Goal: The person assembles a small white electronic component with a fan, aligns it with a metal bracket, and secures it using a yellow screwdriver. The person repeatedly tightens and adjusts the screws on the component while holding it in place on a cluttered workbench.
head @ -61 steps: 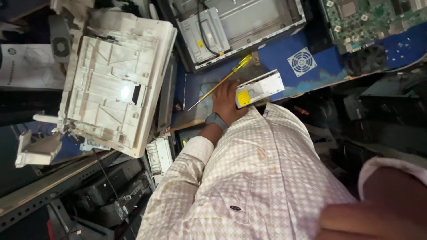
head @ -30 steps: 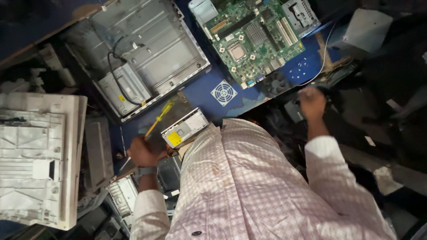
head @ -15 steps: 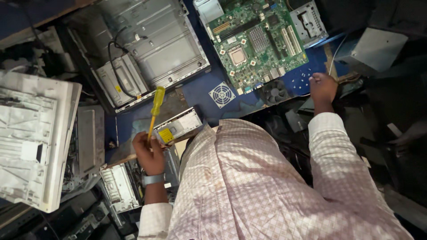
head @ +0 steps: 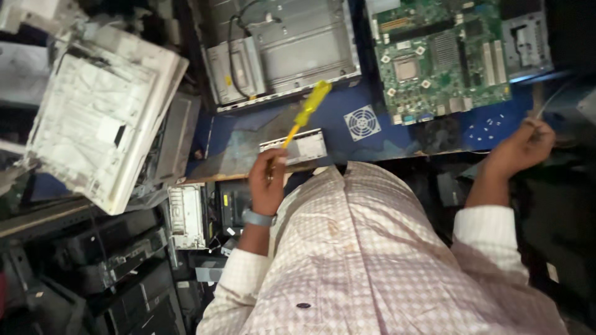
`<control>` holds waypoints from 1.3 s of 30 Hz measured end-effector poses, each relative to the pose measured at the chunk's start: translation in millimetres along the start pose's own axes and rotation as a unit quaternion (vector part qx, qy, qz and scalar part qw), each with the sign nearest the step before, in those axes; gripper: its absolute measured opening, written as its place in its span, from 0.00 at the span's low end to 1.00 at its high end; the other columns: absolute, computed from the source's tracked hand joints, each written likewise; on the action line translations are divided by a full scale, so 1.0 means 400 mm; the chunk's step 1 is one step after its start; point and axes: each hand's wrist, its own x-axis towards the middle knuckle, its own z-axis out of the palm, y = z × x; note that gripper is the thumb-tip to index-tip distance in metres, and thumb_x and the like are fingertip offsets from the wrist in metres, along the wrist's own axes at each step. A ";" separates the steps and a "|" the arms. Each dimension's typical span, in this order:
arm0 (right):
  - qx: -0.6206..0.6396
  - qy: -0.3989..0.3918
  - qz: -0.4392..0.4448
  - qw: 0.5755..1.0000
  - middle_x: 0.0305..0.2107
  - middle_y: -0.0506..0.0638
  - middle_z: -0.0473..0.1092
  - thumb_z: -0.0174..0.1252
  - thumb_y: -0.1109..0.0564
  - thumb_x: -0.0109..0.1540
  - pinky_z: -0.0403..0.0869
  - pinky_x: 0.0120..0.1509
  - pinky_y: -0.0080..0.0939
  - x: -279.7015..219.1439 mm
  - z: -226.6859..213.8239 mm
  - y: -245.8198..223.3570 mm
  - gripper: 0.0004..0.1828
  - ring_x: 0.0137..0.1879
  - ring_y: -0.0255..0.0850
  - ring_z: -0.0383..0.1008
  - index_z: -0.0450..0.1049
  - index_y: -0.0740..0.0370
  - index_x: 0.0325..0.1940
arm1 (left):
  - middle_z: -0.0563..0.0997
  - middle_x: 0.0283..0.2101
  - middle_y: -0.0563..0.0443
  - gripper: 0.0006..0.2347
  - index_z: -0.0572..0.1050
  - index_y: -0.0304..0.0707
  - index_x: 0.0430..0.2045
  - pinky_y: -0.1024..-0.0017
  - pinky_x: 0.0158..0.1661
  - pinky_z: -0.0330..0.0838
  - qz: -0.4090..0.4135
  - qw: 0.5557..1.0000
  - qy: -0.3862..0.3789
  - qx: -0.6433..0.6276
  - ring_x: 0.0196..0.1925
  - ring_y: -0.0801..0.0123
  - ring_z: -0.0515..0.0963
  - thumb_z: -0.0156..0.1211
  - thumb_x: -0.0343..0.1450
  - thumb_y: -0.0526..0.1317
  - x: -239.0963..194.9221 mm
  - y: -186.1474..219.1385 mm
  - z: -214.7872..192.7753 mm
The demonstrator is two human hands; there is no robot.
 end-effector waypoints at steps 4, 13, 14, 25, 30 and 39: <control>0.202 -0.221 0.174 0.938 0.39 0.43 0.72 0.60 0.65 0.72 0.66 0.47 0.29 -0.161 0.074 -0.365 0.05 0.42 0.29 0.68 0.71 0.60 0.45 | 0.83 0.48 0.49 0.07 0.79 0.36 0.45 0.75 0.45 0.77 0.077 0.996 -0.053 0.015 0.46 0.72 0.83 0.62 0.75 0.33 0.027 0.101 0.014; 0.238 -0.583 0.321 0.707 0.37 0.48 0.78 0.61 0.62 0.64 0.74 0.50 0.32 -0.353 0.179 -0.791 0.06 0.43 0.32 0.77 0.79 0.67 0.43 | 0.83 0.48 0.47 0.10 0.82 0.38 0.45 0.73 0.44 0.79 0.111 0.976 -0.180 -0.049 0.43 0.67 0.85 0.68 0.70 0.34 0.015 0.197 -0.033; 0.235 -0.588 0.337 0.697 0.37 0.49 0.79 0.60 0.62 0.64 0.75 0.51 0.33 -0.367 0.183 -0.795 0.07 0.44 0.33 0.78 0.79 0.68 0.43 | 0.84 0.48 0.48 0.09 0.82 0.39 0.45 0.74 0.43 0.80 0.088 0.976 -0.189 -0.059 0.41 0.68 0.86 0.68 0.71 0.34 0.012 0.193 -0.044; 0.300 -0.521 0.520 0.607 0.35 0.47 0.77 0.62 0.62 0.62 0.68 0.37 0.30 -0.551 0.191 -0.747 0.09 0.35 0.30 0.72 0.78 0.64 0.46 | 0.84 0.46 0.49 0.10 0.84 0.42 0.42 0.73 0.43 0.79 0.239 0.953 -0.184 -0.022 0.44 0.64 0.86 0.70 0.68 0.32 0.001 0.083 -0.169; 0.281 -0.517 0.519 0.620 0.34 0.47 0.76 0.61 0.61 0.64 0.66 0.33 0.29 -0.577 0.192 -0.755 0.06 0.32 0.29 0.69 0.79 0.64 0.45 | 0.84 0.45 0.50 0.09 0.83 0.42 0.41 0.73 0.43 0.79 0.210 0.962 -0.171 -0.026 0.43 0.65 0.86 0.69 0.69 0.32 -0.015 0.085 -0.175; -0.048 -0.454 -0.358 0.815 0.39 0.52 0.72 0.61 0.49 0.61 0.73 0.49 0.50 -0.480 0.077 -1.087 0.11 0.46 0.51 0.75 0.73 0.55 0.41 | 0.82 0.39 0.54 0.02 0.80 0.44 0.29 0.62 0.39 0.73 0.304 0.930 -0.177 0.111 0.40 0.60 0.84 0.65 0.67 0.37 0.007 0.132 -0.241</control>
